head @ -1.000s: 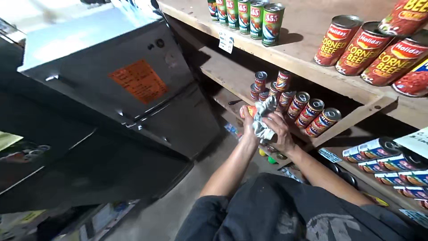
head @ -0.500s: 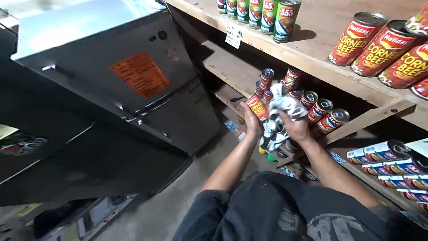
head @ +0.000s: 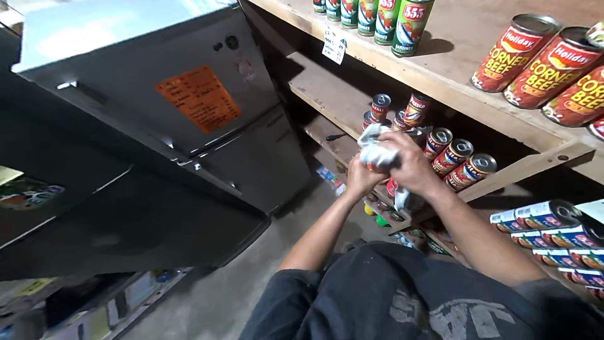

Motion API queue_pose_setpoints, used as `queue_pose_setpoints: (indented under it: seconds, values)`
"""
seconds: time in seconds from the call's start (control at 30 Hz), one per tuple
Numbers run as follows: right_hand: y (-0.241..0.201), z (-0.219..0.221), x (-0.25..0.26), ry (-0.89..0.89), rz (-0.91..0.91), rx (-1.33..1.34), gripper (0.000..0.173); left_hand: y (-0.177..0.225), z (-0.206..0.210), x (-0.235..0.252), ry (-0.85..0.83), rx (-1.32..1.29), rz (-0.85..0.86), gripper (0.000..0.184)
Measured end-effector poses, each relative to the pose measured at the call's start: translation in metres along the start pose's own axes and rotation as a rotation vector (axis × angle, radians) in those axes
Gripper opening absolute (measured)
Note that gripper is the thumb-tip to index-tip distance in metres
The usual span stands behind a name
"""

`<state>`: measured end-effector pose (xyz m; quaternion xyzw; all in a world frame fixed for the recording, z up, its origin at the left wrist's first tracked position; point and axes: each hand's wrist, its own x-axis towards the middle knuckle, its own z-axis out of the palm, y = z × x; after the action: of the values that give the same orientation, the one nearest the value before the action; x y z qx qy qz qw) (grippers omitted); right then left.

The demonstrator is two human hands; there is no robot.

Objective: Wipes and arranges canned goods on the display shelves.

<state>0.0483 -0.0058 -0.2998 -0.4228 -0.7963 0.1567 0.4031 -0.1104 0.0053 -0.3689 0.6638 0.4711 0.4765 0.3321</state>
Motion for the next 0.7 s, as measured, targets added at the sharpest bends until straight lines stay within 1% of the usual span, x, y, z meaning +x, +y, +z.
queue_pose_setpoints:
  seconds: [0.03, 0.1, 0.13, 0.17, 0.2, 0.23, 0.27, 0.33, 0.4, 0.47, 0.5, 0.53, 0.57, 0.63, 0.67, 0.7]
  values:
    - [-0.002, 0.005, -0.002, -0.073, -0.102, -0.119, 0.040, -0.003, -0.003, -0.003, -0.010, 0.036, -0.005, 0.047]
    - [0.003, 0.000, -0.005, -0.202, -0.208, -0.202, 0.041, -0.008, -0.006, -0.002, 0.008, 0.035, 0.022, 0.032]
    - [0.008, -0.005, -0.006, -0.245, -0.211, -0.214, 0.041, -0.010, -0.007, 0.000, 0.009, 0.033, 0.030, 0.034]
    - [0.013, -0.009, -0.007, -0.260, -0.188, -0.225, 0.041, -0.011, -0.007, 0.000, -0.004, 0.037, 0.034, 0.045]
    - [0.015, -0.010, -0.005, -0.240, -0.149, -0.239, 0.039, -0.011, -0.007, -0.001, -0.026, 0.048, 0.031, 0.057]
    - [0.014, -0.007, -0.003, -0.205, -0.096, -0.262, 0.037, -0.008, -0.006, -0.001, -0.042, 0.064, 0.029, 0.065]
    - [0.010, -0.002, -0.001, -0.163, -0.053, -0.292, 0.034, -0.006, -0.004, -0.001, -0.049, 0.086, 0.027, 0.066]
    - [0.001, 0.010, -0.001, -0.133, -0.039, -0.328, 0.030, -0.008, -0.002, 0.000, -0.052, 0.111, 0.026, 0.054]
    - [-0.001, 0.010, -0.003, -0.233, -0.112, -0.265, 0.037, -0.013, -0.006, 0.000, -0.083, 0.102, 0.004, 0.042]
    - [0.015, 0.002, -0.002, -0.370, -0.206, -0.218, 0.044, -0.012, -0.008, 0.000, -0.143, 0.132, -0.065, 0.030]
    - [0.026, 0.000, -0.002, -0.384, -0.264, -0.220, 0.046, -0.012, -0.007, -0.001, -0.168, 0.152, -0.070, 0.028]
    - [0.036, -0.001, -0.001, -0.366, -0.309, -0.244, 0.048, -0.012, -0.006, 0.000, -0.177, 0.171, -0.059, 0.030]
    - [0.043, -0.001, 0.000, -0.338, -0.318, -0.275, 0.048, -0.012, -0.005, 0.001, -0.175, 0.192, -0.035, 0.040]
    - [0.046, 0.001, -0.003, -0.292, -0.248, -0.359, 0.045, -0.012, -0.007, 0.003, -0.134, 0.272, 0.013, 0.056]
    - [0.041, 0.003, -0.005, -0.299, -0.168, -0.386, 0.041, -0.013, -0.006, 0.004, -0.084, 0.330, 0.051, 0.057]
    - [0.034, 0.004, -0.007, -0.337, -0.052, -0.387, 0.038, -0.016, -0.005, 0.005, -0.017, 0.395, 0.101, 0.051]
